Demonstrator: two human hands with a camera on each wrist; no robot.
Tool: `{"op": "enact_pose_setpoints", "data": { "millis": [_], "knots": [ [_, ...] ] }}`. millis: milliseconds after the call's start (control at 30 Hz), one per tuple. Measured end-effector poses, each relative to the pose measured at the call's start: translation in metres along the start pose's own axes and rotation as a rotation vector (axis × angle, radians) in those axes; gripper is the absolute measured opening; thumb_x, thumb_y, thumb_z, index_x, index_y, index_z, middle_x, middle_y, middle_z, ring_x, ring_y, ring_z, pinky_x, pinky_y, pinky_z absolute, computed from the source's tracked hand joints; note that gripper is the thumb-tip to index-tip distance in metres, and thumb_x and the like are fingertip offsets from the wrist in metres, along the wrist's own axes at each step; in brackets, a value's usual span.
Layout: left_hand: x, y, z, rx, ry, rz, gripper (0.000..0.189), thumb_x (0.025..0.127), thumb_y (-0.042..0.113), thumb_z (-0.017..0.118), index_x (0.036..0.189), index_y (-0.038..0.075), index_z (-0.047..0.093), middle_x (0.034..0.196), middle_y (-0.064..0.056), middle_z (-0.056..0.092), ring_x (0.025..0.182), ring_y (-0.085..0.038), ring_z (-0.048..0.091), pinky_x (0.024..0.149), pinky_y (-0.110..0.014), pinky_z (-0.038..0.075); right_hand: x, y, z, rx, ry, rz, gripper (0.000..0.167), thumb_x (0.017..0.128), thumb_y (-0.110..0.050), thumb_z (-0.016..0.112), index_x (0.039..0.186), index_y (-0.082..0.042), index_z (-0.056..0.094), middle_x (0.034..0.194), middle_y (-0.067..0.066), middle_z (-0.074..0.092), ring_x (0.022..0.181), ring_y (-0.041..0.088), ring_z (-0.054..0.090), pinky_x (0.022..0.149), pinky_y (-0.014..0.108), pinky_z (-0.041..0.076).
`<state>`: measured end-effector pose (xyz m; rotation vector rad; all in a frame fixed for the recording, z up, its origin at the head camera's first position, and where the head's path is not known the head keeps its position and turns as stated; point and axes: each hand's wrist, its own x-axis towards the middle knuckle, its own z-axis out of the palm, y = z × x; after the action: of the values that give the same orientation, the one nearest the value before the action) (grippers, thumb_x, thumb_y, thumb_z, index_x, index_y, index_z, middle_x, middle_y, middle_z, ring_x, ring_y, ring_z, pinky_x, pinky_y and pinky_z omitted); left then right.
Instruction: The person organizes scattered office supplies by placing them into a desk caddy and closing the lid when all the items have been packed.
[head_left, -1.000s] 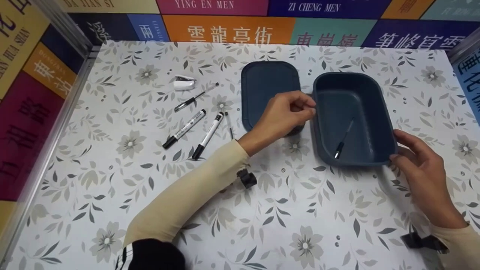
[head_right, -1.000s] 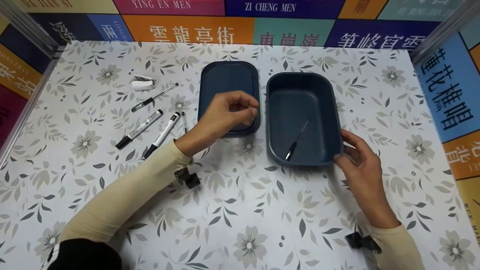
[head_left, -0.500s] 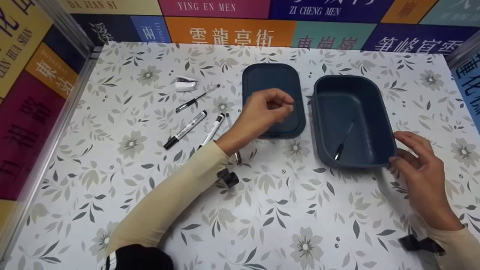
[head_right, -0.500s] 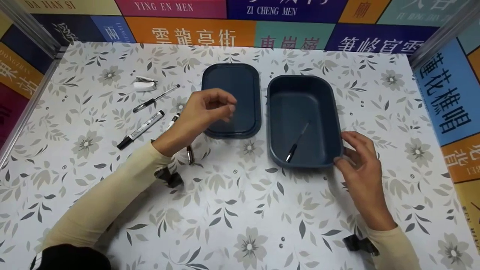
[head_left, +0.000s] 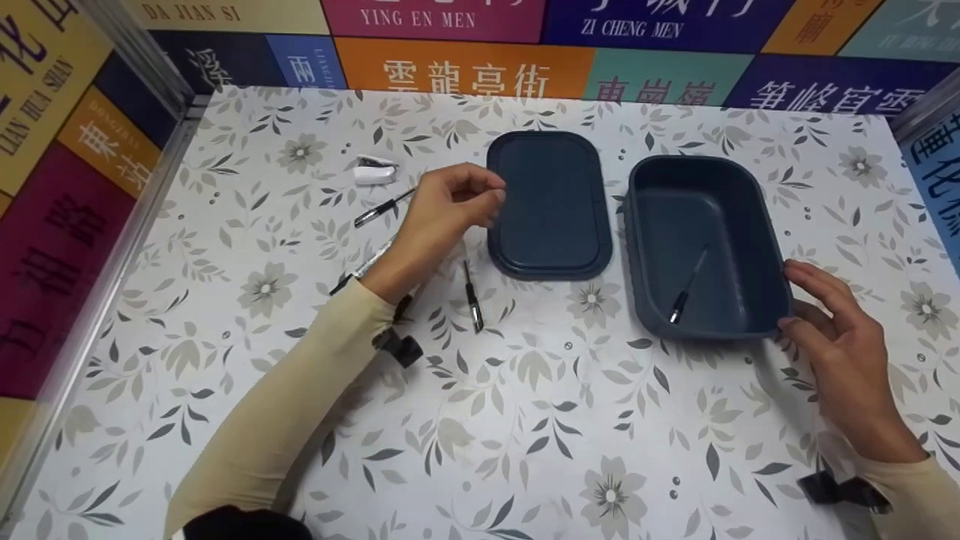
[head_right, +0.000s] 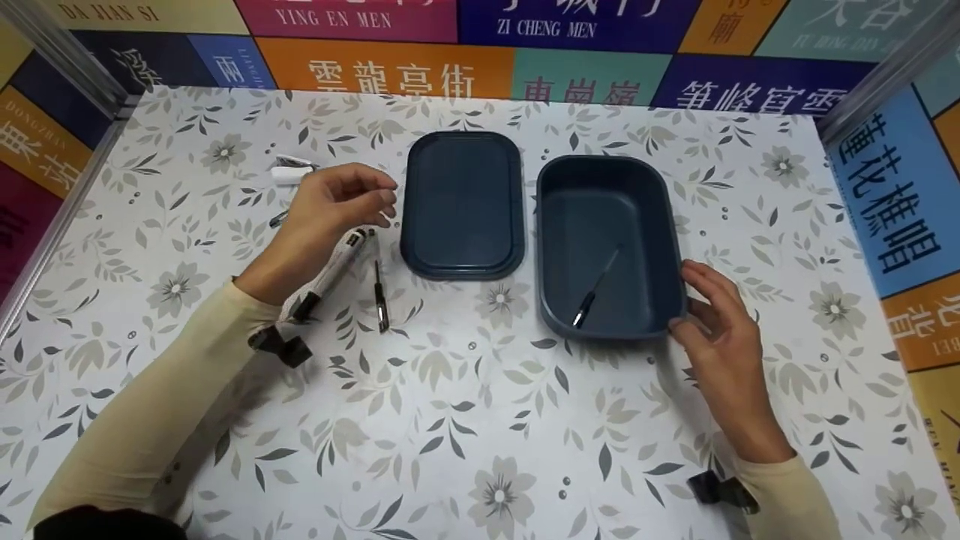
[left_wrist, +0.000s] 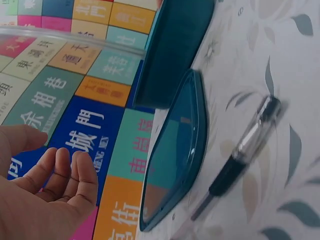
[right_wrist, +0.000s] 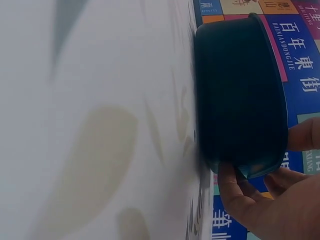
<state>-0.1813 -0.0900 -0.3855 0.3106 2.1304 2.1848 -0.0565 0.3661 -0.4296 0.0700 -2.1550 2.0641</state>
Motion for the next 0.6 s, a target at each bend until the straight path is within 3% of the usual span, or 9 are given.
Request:
{"op": "enact_pose_setpoints", "data": {
  "millis": [167,367,600],
  "knots": [
    [-0.004,0.002,-0.014,-0.012,0.046,-0.026,0.011,0.101,0.003,0.072,0.109,0.000,0.078,0.096,-0.011,0.073,0.086,-0.023,0.070,0.079,-0.035,0.063,-0.001,-0.001,-0.001,0.004,0.009,0.027,0.056,0.096,0.028,0.051,0.149,0.012,0.057,0.164,0.016,0.046,0.121,0.022,0.069,0.090,0.019,0.059],
    [-0.007,0.003,-0.025,-0.058,0.073,-0.035,0.007,0.100,0.002,0.073,0.105,0.000,0.077,0.095,-0.013,0.071,0.085,-0.024,0.068,0.078,-0.034,0.063,-0.002,-0.003,-0.003,-0.003,0.020,0.071,0.054,0.098,0.024,0.054,0.151,0.009,0.057,0.164,0.015,0.048,0.122,0.021,0.071,0.091,0.018,0.060],
    [-0.006,0.002,-0.055,0.004,0.119,-0.008,0.009,0.101,0.004,0.073,0.107,-0.001,0.077,0.099,-0.015,0.072,0.088,-0.026,0.070,0.080,-0.036,0.064,-0.003,-0.005,-0.006,0.020,0.006,0.073,0.058,0.099,0.024,0.055,0.155,0.008,0.055,0.163,0.016,0.051,0.124,0.018,0.072,0.092,0.019,0.060]
  ]
}}
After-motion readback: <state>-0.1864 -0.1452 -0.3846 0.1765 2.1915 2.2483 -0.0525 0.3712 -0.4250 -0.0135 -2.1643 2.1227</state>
